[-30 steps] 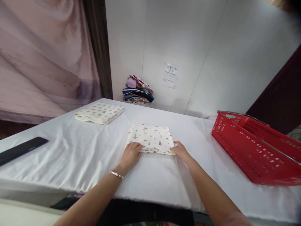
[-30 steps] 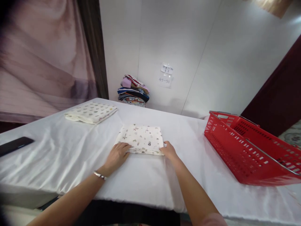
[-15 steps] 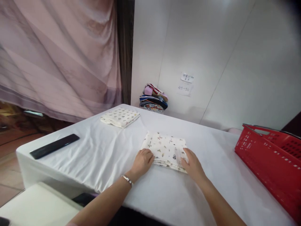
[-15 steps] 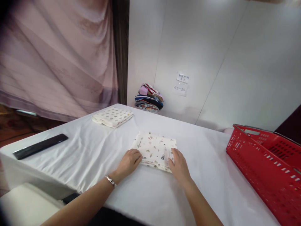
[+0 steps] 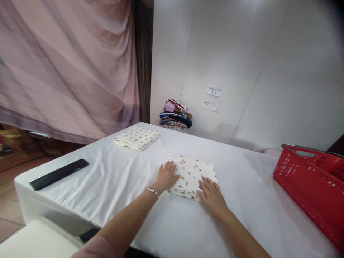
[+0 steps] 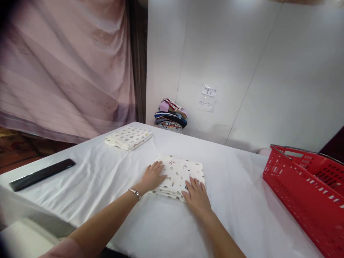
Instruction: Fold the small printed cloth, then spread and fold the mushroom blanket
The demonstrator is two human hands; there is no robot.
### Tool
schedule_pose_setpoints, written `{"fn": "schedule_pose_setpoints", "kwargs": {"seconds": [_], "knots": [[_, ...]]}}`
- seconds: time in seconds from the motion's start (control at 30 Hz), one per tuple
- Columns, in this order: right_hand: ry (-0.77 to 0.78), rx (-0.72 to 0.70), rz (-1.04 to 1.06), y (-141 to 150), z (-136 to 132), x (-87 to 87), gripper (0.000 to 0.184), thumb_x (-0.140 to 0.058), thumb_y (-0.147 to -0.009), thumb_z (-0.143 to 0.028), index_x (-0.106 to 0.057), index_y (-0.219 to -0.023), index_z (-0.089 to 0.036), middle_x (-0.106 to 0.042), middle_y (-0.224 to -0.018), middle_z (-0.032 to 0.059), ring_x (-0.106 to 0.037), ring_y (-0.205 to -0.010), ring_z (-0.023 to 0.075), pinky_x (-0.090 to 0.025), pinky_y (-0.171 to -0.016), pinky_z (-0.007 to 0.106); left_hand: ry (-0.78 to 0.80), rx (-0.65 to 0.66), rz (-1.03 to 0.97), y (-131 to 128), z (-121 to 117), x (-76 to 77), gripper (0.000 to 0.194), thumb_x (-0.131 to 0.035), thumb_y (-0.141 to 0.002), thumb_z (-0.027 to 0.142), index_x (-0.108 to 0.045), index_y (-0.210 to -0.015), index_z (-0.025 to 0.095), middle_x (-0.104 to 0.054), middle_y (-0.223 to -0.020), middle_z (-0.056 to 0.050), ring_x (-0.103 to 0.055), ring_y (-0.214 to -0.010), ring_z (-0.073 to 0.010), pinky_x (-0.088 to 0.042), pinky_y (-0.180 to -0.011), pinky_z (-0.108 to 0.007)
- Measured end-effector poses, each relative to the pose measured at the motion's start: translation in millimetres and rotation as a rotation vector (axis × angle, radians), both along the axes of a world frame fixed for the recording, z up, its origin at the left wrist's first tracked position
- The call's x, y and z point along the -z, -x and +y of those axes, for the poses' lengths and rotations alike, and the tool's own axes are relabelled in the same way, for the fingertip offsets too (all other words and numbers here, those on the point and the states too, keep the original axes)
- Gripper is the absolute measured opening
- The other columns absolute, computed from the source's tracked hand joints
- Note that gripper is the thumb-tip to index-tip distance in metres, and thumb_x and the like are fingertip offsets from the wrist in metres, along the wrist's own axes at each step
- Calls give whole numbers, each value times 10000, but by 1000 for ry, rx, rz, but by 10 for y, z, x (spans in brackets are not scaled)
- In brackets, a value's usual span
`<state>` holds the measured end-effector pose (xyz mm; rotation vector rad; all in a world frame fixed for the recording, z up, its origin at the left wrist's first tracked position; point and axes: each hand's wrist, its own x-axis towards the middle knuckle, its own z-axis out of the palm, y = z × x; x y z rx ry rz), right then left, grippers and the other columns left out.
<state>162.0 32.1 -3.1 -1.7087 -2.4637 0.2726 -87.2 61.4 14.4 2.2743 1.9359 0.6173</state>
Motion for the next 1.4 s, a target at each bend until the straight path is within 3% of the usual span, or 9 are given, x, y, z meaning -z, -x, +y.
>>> {"fn": "schedule_pose_setpoints", "kwargs": {"seconds": [0.2,0.33,0.53,0.73,0.83,0.97,1.13,1.27,1.4], "knots": [[118,33,141,115,193,-178,534,-334,-868,-480,-397,-1347,-252,-244,-1470,29,-158,-1362,230,-155,-1097,408,148,14,29,17,47,204,542,-337,-863,487,-380,-1332,219,-231,-1481,-67,-151,-1364,-269,-227,-1052,-504],[-48,98,126,220,612,-295,587,-324,-876,-445,-277,-1404,-192,-150,-1497,55,-78,-1376,210,-100,-1102,409,152,2,24,13,31,168,547,-344,-859,495,-379,-1334,225,-232,-1481,-60,-153,-1364,-270,-223,-1056,-504],[25,218,-42,89,1038,-28,627,-232,-892,-479,-232,-1410,-125,-152,-1494,86,-75,-1372,226,-114,-1077,474,176,13,11,29,-17,170,544,-336,-861,484,-362,-1345,238,-216,-1487,-37,-141,-1367,-257,-212,-1062,-503],[37,224,-72,54,1046,84,649,-173,-888,-512,-202,-1420,-142,-112,-1504,55,-38,-1374,204,-115,-1075,469,276,24,10,37,159,9,581,-372,-823,543,-407,-1315,238,-259,-1471,-69,-188,-1353,-285,-201,-1048,-550],[44,230,-65,64,1043,71,659,-166,-885,-519,-190,-1424,-140,-99,-1506,50,-23,-1374,202,-113,-1074,468,190,-24,52,-28,375,-105,619,-322,-833,565,-395,-1325,196,-266,-1466,-93,-165,-1360,-272,-147,-1075,-526],[39,232,-59,65,1050,76,646,-176,-885,-511,-209,-1418,-149,-117,-1503,50,-33,-1372,201,-123,-1068,469,191,-59,101,-73,593,2,680,-255,-843,575,-291,-1385,166,-171,-1496,-84,-79,-1378,-257,-119,-1086,-508],[42,233,-43,61,1052,84,643,-186,-883,-510,-208,-1418,-153,-119,-1503,49,-36,-1372,202,-132,-1064,474,211,-37,87,-26,638,199,709,-196,-841,601,-231,-1409,178,-106,-1509,-68,-21,-1383,-251,-159,-1071,-507],[31,221,-32,56,1044,70,637,-188,-886,-506,-214,-1415,-153,-127,-1501,65,-46,-1371,213,-142,-1060,479,209,-18,-9,-12,635,138,691,-280,-829,588,-279,-1387,181,-140,-1503,-78,-51,-1381,-256,-144,-1070,-513],[41,235,-46,52,1040,43,628,-199,-887,-494,-222,-1412,-151,-129,-1501,64,-61,-1370,214,-150,-1061,470,222,-36,-166,50,567,62,636,-362,-827,512,-330,-1357,162,-193,-1490,-95,-124,-1372,-237,-176,-1084,-415]]}}
